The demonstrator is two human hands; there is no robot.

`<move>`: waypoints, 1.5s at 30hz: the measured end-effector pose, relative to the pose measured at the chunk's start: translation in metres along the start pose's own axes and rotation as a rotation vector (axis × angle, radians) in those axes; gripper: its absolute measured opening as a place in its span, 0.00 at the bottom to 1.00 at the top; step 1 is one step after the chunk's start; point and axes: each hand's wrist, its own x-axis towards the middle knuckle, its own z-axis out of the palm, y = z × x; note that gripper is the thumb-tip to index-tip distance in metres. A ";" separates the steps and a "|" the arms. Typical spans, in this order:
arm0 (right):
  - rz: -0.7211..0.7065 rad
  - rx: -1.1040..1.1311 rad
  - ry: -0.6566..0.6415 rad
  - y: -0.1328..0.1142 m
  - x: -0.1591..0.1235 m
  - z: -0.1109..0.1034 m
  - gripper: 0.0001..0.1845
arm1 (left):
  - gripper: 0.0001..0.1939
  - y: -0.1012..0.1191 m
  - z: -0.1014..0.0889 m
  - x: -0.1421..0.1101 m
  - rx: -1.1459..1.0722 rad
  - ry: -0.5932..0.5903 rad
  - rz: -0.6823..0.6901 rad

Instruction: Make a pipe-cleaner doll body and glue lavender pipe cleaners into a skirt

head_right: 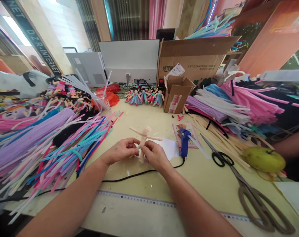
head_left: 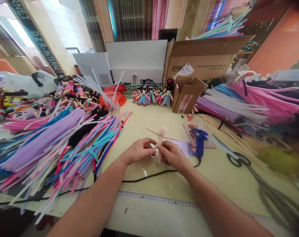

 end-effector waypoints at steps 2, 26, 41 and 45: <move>0.000 -0.004 -0.015 0.000 -0.001 0.001 0.16 | 0.23 -0.002 0.002 0.002 -0.015 0.034 -0.019; -0.064 0.084 0.055 0.003 0.006 -0.007 0.21 | 0.11 -0.008 0.004 0.001 0.283 0.060 0.092; -0.005 0.126 0.068 -0.003 0.003 -0.002 0.23 | 0.06 -0.003 0.012 0.002 0.123 0.090 0.020; 0.004 0.141 0.062 -0.003 0.003 -0.003 0.23 | 0.08 -0.003 0.012 0.001 0.080 0.042 -0.012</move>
